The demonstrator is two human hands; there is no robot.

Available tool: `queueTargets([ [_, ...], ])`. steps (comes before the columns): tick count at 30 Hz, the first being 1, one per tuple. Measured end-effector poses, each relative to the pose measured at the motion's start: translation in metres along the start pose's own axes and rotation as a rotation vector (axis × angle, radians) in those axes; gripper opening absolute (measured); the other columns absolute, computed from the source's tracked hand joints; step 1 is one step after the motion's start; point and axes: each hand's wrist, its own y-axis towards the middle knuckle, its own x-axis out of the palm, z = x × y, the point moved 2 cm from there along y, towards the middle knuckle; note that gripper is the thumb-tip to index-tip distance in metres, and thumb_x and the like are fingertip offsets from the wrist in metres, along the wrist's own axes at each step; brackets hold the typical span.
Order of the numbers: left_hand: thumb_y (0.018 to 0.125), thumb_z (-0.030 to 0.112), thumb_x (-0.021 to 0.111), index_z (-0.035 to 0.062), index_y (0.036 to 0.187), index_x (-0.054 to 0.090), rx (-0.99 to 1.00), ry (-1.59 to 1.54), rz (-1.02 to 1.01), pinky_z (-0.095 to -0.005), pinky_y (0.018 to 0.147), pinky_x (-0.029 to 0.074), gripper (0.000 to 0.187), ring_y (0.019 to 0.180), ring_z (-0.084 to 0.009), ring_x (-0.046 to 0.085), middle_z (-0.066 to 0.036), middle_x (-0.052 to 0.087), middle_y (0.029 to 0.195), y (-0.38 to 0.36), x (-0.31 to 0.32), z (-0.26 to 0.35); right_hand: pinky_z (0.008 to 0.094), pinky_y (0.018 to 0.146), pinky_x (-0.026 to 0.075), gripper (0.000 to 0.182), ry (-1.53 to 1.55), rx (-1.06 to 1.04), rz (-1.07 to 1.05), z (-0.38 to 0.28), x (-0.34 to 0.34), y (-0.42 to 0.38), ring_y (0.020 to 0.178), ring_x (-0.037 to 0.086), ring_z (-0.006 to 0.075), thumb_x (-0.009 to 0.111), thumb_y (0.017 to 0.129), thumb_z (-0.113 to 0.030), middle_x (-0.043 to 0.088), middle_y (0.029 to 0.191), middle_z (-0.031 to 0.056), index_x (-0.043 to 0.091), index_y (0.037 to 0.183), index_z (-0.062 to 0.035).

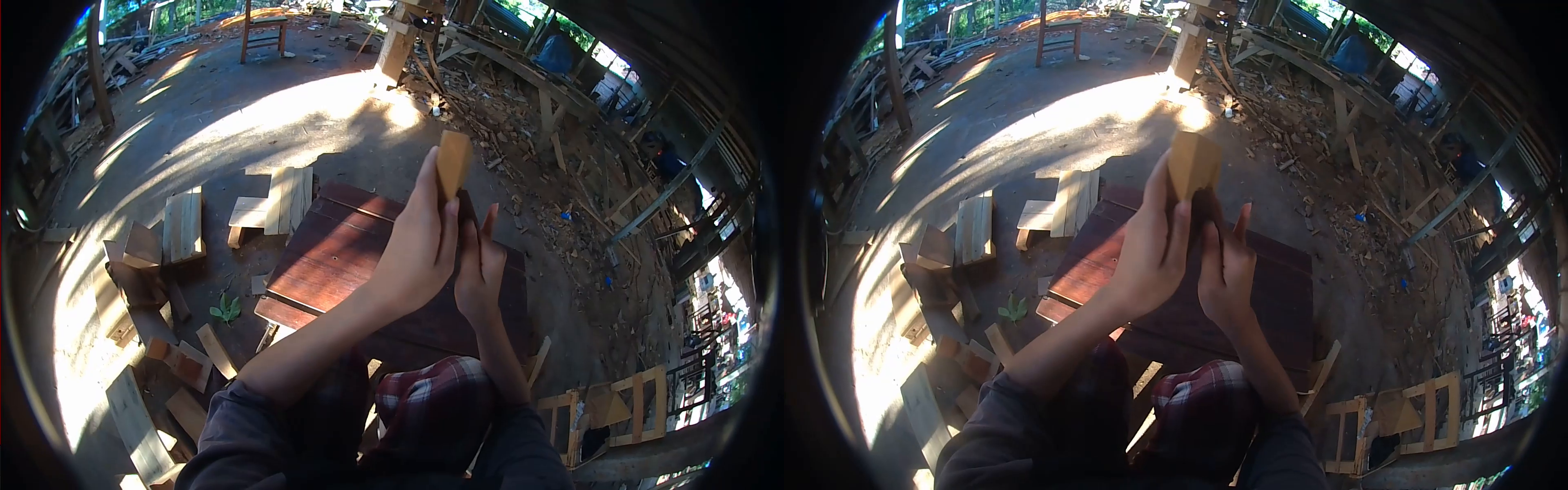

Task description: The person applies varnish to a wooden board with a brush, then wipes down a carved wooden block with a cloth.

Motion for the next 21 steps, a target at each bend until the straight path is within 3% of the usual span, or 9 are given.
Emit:
queueTargets([
  [3,0.097,0.011,0.038,-0.0064,0.141,0.012,0.125,0.116,0.010,-0.0466,0.087,0.045,0.054,0.105,-0.0494,0.053,-0.034,0.051,0.115,0.003,-0.001,-0.004,0.0443,0.116,0.005,0.036,0.098,0.014,0.007,-0.017,-0.002,-0.003,0.105,0.063,0.0274,0.037,0.098,-0.009,0.062,0.110,0.0257,0.048,0.128,0.0083],
  [5,0.097,0.011,0.037,-0.0062,0.141,0.012,0.020,0.036,0.005,-0.0464,0.085,0.046,0.054,0.103,-0.0485,0.055,-0.034,0.051,0.114,0.003,-0.006,-0.001,0.0443,0.116,0.005,0.036,0.036,-0.039,0.014,-0.022,0.000,-0.002,0.105,0.063,0.0267,0.036,0.097,-0.008,0.062,0.110,0.0263,0.048,0.127,0.0079],
  [9,0.097,0.011,0.037,-0.0055,0.141,0.013,-0.060,-0.016,0.004,-0.0460,0.083,0.047,0.052,0.100,-0.0470,0.057,-0.034,0.053,0.113,0.002,-0.009,0.001,0.0451,0.115,0.005,0.036,-0.148,-0.074,-0.055,-0.004,0.003,-0.001,0.114,0.058,0.0266,0.038,0.095,-0.006,0.060,0.117,0.0235,0.050,0.127,0.0059],
  [12,0.099,0.014,0.035,-0.0021,0.141,0.021,-0.091,-0.025,0.046,-0.0385,0.086,0.046,0.047,0.106,-0.0365,0.060,-0.027,0.057,0.113,0.002,-0.011,-0.001,0.0464,0.115,0.006,0.036,-0.225,-0.137,-0.038,-0.007,0.001,0.001,0.122,0.052,0.0273,0.042,0.093,-0.004,0.059,0.122,0.0206,0.052,0.126,0.0043],
  [14,0.099,0.013,0.035,-0.0025,0.141,0.023,-0.115,-0.040,0.038,-0.0382,0.086,0.046,0.046,0.105,-0.0347,0.060,-0.026,0.058,0.113,0.002,-0.012,-0.001,0.0473,0.115,0.006,0.036,-0.267,-0.201,-0.009,-0.012,0.001,0.000,0.124,0.050,0.0276,0.045,0.091,-0.003,0.058,0.123,0.0195,0.053,0.126,0.0038],
  [21,0.099,0.013,0.036,-0.0031,0.140,0.025,-0.103,-0.004,0.112,-0.0353,0.087,0.045,0.045,0.105,-0.0295,0.059,-0.025,0.057,0.115,0.005,-0.016,-0.008,0.0484,0.114,0.006,0.033,-0.247,-0.229,-0.050,-0.013,-0.002,-0.003,0.124,0.050,0.0297,0.050,0.089,-0.002,0.060,0.121,0.0181,0.057,0.121,0.0044],
])
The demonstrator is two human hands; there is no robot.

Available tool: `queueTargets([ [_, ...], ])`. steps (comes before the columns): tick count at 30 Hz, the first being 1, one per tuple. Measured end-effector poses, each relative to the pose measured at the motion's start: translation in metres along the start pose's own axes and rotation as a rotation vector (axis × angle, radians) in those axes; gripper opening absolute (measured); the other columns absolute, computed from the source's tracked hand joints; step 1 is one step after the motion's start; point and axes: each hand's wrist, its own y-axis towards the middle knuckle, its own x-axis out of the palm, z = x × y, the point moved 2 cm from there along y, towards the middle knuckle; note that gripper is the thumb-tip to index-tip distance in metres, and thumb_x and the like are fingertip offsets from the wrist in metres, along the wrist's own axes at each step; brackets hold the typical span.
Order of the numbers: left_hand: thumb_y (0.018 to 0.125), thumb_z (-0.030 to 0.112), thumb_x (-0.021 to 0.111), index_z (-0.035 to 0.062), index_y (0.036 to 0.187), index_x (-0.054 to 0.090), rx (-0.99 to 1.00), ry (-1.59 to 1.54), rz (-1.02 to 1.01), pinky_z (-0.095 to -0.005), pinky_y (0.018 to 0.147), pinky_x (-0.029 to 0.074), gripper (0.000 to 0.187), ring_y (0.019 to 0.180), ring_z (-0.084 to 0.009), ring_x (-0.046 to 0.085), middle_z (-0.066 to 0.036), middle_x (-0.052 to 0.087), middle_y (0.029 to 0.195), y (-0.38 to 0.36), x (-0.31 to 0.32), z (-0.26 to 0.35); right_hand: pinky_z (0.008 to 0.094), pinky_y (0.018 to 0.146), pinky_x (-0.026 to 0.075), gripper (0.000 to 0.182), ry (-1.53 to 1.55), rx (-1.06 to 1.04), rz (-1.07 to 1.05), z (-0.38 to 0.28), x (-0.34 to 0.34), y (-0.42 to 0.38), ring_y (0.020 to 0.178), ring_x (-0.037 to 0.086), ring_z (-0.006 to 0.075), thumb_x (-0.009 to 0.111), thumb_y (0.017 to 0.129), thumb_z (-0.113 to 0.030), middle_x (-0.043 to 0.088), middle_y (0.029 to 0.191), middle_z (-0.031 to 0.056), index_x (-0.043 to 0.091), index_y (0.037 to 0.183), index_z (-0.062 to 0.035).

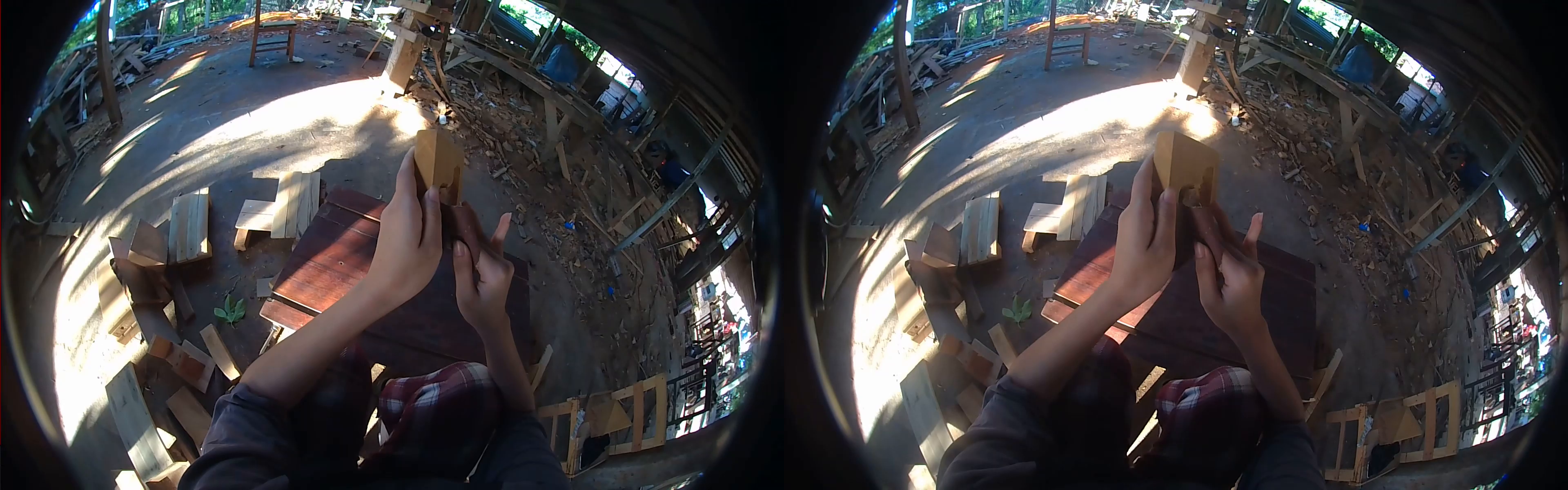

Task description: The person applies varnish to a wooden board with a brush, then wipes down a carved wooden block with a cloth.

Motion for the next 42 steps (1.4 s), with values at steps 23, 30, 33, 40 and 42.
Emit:
queueTargets([
  [23,0.097,0.011,0.040,-0.0065,0.135,0.033,-0.016,0.020,0.040,-0.0375,0.085,0.046,0.043,0.104,-0.0348,0.059,-0.027,0.058,0.109,0.003,-0.002,-0.009,0.0536,0.112,0.011,0.032,-0.160,0.019,-0.012,0.004,-0.003,0.004,0.110,0.060,0.0288,0.054,0.089,-0.004,0.066,0.104,0.0182,0.058,0.119,0.0048],
  [30,0.097,0.012,0.041,-0.0086,0.133,0.035,-0.065,-0.103,0.083,-0.0340,0.084,0.047,0.041,0.100,-0.0259,0.062,-0.025,0.061,0.105,0.003,-0.005,-0.014,0.0519,0.113,0.013,0.034,-0.112,0.019,-0.016,-0.007,-0.004,0.004,0.115,0.057,0.0278,0.055,0.088,-0.006,0.065,0.111,0.0152,0.058,0.121,0.0020],
  [33,0.098,0.011,0.040,-0.0078,0.133,0.037,-0.110,-0.211,0.098,-0.0326,0.088,0.046,0.040,0.106,-0.0220,0.059,-0.022,0.059,0.115,0.005,-0.006,-0.014,0.0505,0.113,0.014,0.034,-0.110,-0.053,-0.030,-0.018,-0.001,0.006,0.117,0.056,0.0273,0.056,0.088,-0.008,0.064,0.115,0.0137,0.058,0.121,0.0006],
  [40,0.099,0.012,0.038,-0.0068,0.136,0.035,-0.045,-0.089,0.065,-0.0319,0.094,0.043,0.041,0.111,-0.0214,0.055,-0.019,0.056,0.120,0.002,-0.004,0.001,0.0502,0.111,0.019,0.036,-0.280,-0.062,0.052,-0.006,-0.002,0.005,0.116,0.056,0.0280,0.058,0.087,-0.011,0.062,0.119,0.0139,0.059,0.121,-0.0004],
  [42,0.099,0.011,0.039,-0.0079,0.136,0.035,-0.060,-0.118,0.088,-0.0303,0.093,0.043,0.041,0.109,-0.0199,0.056,-0.017,0.056,0.120,0.003,-0.005,-0.004,0.0507,0.111,0.020,0.037,-0.214,-0.131,0.011,-0.012,-0.003,0.007,0.116,0.056,0.0286,0.058,0.086,-0.010,0.062,0.119,0.0148,0.057,0.122,-0.0002],
])
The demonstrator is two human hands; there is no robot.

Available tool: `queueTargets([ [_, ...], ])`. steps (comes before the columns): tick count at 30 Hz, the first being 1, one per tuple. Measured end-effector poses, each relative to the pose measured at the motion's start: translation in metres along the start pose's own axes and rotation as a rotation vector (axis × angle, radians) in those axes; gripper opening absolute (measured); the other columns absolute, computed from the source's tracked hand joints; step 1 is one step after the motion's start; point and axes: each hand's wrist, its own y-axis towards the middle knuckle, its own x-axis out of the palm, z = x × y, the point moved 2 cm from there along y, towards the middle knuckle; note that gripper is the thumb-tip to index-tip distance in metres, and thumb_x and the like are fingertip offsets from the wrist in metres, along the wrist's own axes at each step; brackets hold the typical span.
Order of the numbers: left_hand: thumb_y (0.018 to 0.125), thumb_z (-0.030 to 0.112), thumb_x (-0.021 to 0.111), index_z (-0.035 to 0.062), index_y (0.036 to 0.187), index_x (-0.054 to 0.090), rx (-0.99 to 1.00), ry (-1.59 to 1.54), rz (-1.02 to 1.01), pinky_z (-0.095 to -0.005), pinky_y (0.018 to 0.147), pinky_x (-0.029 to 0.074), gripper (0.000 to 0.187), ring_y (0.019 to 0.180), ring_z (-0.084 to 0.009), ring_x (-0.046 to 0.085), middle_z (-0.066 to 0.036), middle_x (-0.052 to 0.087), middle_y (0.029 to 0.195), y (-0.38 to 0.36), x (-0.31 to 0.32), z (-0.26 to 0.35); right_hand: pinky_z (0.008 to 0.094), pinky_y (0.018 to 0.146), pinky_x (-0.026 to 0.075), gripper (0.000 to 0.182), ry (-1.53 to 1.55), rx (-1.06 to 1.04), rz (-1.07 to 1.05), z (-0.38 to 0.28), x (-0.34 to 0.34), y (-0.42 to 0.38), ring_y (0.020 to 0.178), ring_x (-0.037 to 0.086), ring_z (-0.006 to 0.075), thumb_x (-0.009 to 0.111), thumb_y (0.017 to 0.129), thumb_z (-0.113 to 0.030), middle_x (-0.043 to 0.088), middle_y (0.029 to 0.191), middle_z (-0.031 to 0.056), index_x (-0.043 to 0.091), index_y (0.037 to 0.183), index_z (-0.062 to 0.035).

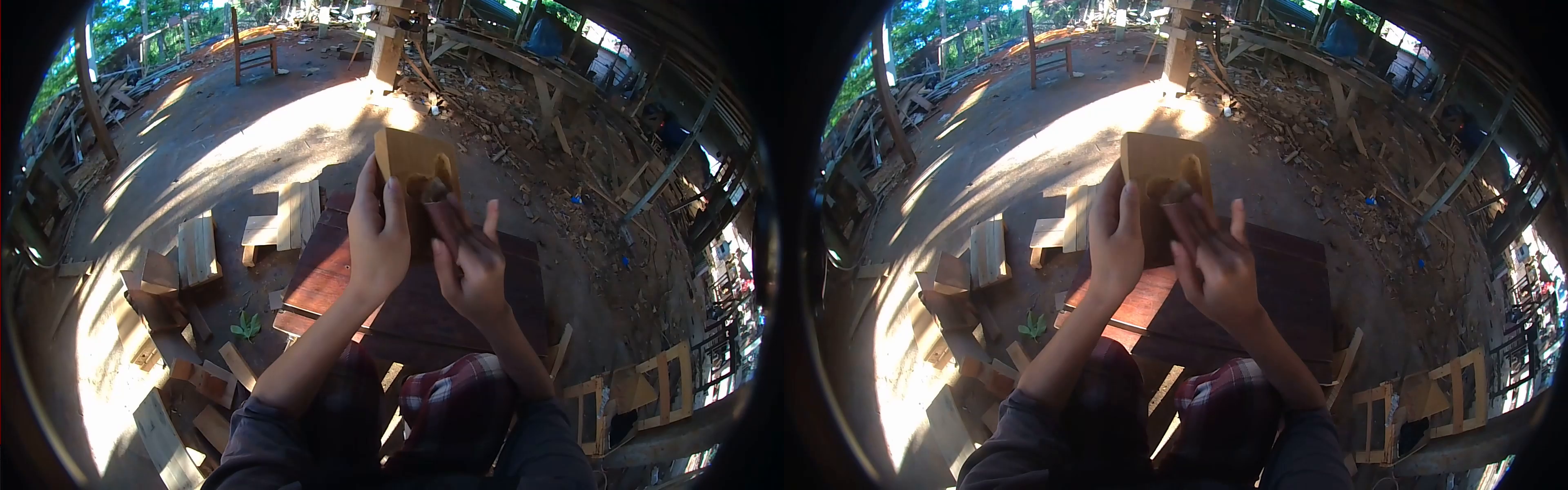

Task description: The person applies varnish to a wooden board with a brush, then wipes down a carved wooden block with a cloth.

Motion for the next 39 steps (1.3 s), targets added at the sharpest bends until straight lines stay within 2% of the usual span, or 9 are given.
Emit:
queueTargets([
  [2,0.099,0.011,0.040,-0.0084,0.135,0.035,-0.071,-0.133,-0.029,-0.0289,0.092,0.043,0.041,0.108,-0.0178,0.056,-0.017,0.056,0.121,0.003,-0.002,-0.005,0.0514,0.110,0.022,0.040,0.009,-0.065,-0.029,-0.005,0.001,0.001,0.116,0.057,0.0293,0.058,0.086,-0.007,0.061,0.119,0.0163,0.054,0.125,0.0002],
  [8,0.098,0.012,0.046,-0.0049,0.136,0.040,-0.083,-0.168,-0.099,-0.0207,0.073,0.048,0.042,0.089,-0.0059,0.057,-0.010,0.062,0.112,0.002,0.004,-0.004,0.0523,0.110,0.022,0.039,0.023,0.190,0.057,0.031,0.006,-0.013,0.119,0.054,0.0293,0.055,0.088,-0.005,0.061,0.119,0.0174,0.054,0.126,-0.0017],
  [12,0.098,0.012,0.046,-0.0054,0.136,0.040,-0.098,-0.154,-0.085,-0.0204,0.072,0.048,0.042,0.089,-0.0057,0.058,-0.010,0.062,0.112,0.004,0.002,-0.008,0.0532,0.110,0.021,0.038,0.037,0.035,-0.041,-0.005,-0.003,0.002,0.121,0.051,0.0305,0.048,0.091,-0.004,0.058,0.124,0.0170,0.051,0.129,-0.0023],
  [16,0.099,0.013,0.046,-0.0066,0.136,0.040,-0.120,-0.199,-0.080,-0.0199,0.068,0.049,0.042,0.086,-0.0048,0.058,-0.009,0.062,0.112,0.007,-0.002,-0.005,0.0509,0.110,0.022,0.038,-0.027,0.179,-0.017,0.026,0.002,-0.006,0.121,0.051,0.0304,0.047,0.092,-0.005,0.057,0.126,0.0157,0.051,0.130,-0.0020],
  [19,0.099,0.013,0.046,-0.0072,0.136,0.040,-0.126,-0.126,-0.089,-0.0203,0.071,0.049,0.042,0.087,-0.0047,0.058,-0.008,0.062,0.112,0.004,-0.002,-0.007,0.0497,0.110,0.023,0.037,0.057,0.150,0.048,0.017,0.000,-0.005,0.121,0.052,0.0299,0.047,0.093,-0.007,0.057,0.127,0.0145,0.051,0.129,-0.0024],
  [23,0.099,0.013,0.046,-0.0075,0.136,0.040,-0.142,-0.234,-0.087,-0.0205,0.078,0.047,0.042,0.093,-0.0049,0.056,-0.008,0.061,0.113,0.007,-0.002,-0.013,0.0501,0.110,0.024,0.039,0.046,0.008,-0.139,-0.002,-0.004,0.003,0.124,0.049,0.0291,0.050,0.092,-0.009,0.054,0.130,0.0150,0.051,0.131,-0.0042],
  [26,0.099,0.012,0.046,-0.0080,0.135,0.040,-0.187,-0.260,-0.097,-0.0211,0.083,0.046,0.042,0.099,-0.0065,0.055,-0.009,0.061,0.114,0.007,-0.004,-0.010,0.0500,0.109,0.026,0.038,0.093,0.158,0.023,0.019,0.006,-0.008,0.125,0.048,0.0281,0.050,0.093,-0.010,0.053,0.131,0.0147,0.051,0.130,-0.0047],
  [33,0.098,0.012,0.047,-0.0083,0.132,0.044,-0.229,-0.302,0.010,-0.0227,0.087,0.045,0.039,0.102,-0.0091,0.056,-0.010,0.061,0.116,0.010,-0.009,-0.010,0.0515,0.108,0.027,0.038,0.118,-0.003,-0.109,-0.001,-0.003,0.001,0.125,0.048,0.0301,0.050,0.093,-0.011,0.053,0.130,0.0174,0.051,0.129,-0.0020],
  [39,0.098,0.012,0.047,-0.0073,0.132,0.045,-0.207,-0.305,0.020,-0.0232,0.087,0.045,0.039,0.102,-0.0093,0.056,-0.009,0.062,0.115,0.010,-0.007,-0.018,0.0493,0.108,0.029,0.036,0.019,-0.029,-0.002,-0.002,0.003,0.001,0.121,0.051,0.0313,0.052,0.091,-0.010,0.058,0.122,0.0196,0.054,0.125,0.0015],
])
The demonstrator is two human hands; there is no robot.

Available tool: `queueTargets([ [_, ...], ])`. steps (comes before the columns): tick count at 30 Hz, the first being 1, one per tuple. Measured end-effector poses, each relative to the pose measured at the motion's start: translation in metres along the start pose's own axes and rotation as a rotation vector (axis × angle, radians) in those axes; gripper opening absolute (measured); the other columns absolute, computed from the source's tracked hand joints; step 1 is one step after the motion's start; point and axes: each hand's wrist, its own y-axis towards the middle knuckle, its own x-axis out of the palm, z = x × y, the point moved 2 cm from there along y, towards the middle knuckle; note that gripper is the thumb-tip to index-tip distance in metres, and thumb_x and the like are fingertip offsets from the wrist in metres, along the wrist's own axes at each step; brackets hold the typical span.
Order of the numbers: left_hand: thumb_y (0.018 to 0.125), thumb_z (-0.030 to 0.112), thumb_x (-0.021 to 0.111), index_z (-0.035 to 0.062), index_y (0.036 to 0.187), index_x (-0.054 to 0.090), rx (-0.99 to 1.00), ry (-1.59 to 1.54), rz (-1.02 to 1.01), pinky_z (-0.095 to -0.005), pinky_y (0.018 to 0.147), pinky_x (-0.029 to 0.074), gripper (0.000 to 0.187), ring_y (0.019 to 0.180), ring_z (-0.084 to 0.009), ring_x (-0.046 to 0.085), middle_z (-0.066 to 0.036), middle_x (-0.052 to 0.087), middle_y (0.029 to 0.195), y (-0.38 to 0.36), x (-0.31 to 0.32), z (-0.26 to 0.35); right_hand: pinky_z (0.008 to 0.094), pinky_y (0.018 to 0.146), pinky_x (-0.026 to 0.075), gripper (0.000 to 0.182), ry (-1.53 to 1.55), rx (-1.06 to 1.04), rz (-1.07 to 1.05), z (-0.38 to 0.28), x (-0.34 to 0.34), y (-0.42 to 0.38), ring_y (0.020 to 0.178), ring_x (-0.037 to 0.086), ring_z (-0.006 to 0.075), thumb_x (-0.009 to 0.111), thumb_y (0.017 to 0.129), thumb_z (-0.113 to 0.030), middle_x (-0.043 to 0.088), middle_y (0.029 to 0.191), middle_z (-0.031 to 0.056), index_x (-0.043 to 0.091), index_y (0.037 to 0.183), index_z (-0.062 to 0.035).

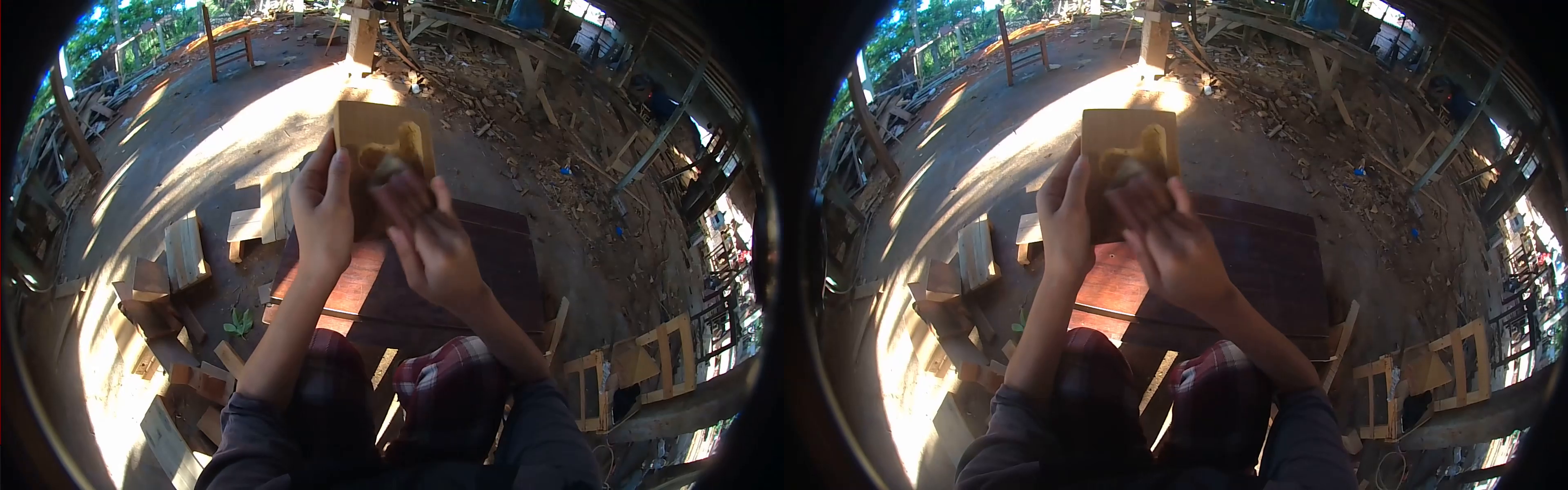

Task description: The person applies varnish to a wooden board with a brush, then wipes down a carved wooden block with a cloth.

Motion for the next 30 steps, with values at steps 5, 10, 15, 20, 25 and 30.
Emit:
queueTargets([
  [5,0.098,0.012,0.049,-0.0060,0.135,0.043,0.149,0.100,0.000,-0.0233,0.091,0.043,0.042,0.106,-0.0097,0.055,-0.009,0.059,0.120,0.000,-0.003,0.005,0.0490,0.107,0.032,0.031,-0.022,0.099,-0.001,0.030,0.002,-0.012,0.119,0.053,0.0302,0.055,0.089,-0.010,0.059,0.120,0.0187,0.061,0.115,0.0039],
  [10,0.098,0.012,0.047,-0.0059,0.135,0.041,0.079,-0.005,-0.039,-0.0253,0.094,0.041,0.042,0.109,-0.0111,0.053,-0.010,0.058,0.123,-0.004,0.001,0.008,0.0478,0.105,0.037,0.026,-0.052,-0.232,0.014,0.002,-0.006,-0.002,0.105,0.062,0.0280,0.059,0.083,-0.009,0.065,0.109,0.0156,0.067,0.105,0.0022],
  [15,0.099,0.012,0.046,-0.0072,0.135,0.041,0.171,0.120,-0.052,-0.0255,0.096,0.040,0.042,0.112,-0.0123,0.052,-0.012,0.056,0.125,-0.006,0.003,0.011,0.0473,0.108,0.033,0.031,-0.087,-0.089,0.134,0.021,-0.003,-0.011,0.120,0.053,0.0274,0.060,0.081,-0.008,0.061,0.119,0.0165,0.065,0.110,0.0027],
  [20,0.099,0.014,0.045,-0.0071,0.136,0.040,0.065,-0.021,-0.025,-0.0246,0.091,0.043,0.042,0.108,-0.0106,0.054,-0.012,0.058,0.121,-0.002,-0.005,0.011,0.0490,0.111,0.025,0.026,0.110,-0.256,-0.122,0.011,-0.005,-0.012,0.120,0.053,0.0342,0.059,0.079,-0.005,0.062,0.115,0.0218,0.064,0.102,0.0074],
  [25,0.099,0.018,0.040,-0.0050,0.129,0.046,-0.289,-0.221,0.029,-0.0317,0.088,0.049,0.038,0.100,-0.0179,0.060,-0.013,0.060,0.113,0.010,-0.016,-0.013,0.0448,0.108,0.031,0.031,0.267,0.233,0.206,0.053,-0.002,-0.031,0.114,0.058,0.0280,0.057,0.087,-0.008,0.062,0.118,0.0171,0.061,0.115,0.0042],
  [30,0.099,0.022,0.033,-0.0021,0.121,0.048,-0.769,-0.409,-0.091,-0.0405,0.088,0.051,0.036,0.099,-0.0273,0.062,-0.017,0.058,0.110,0.008,-0.012,-0.052,0.0479,0.108,0.029,0.034,0.370,0.069,0.296,0.033,0.005,-0.018,0.116,0.057,0.0317,0.051,0.089,-0.006,0.061,0.120,0.0184,0.057,0.120,0.0051],
])
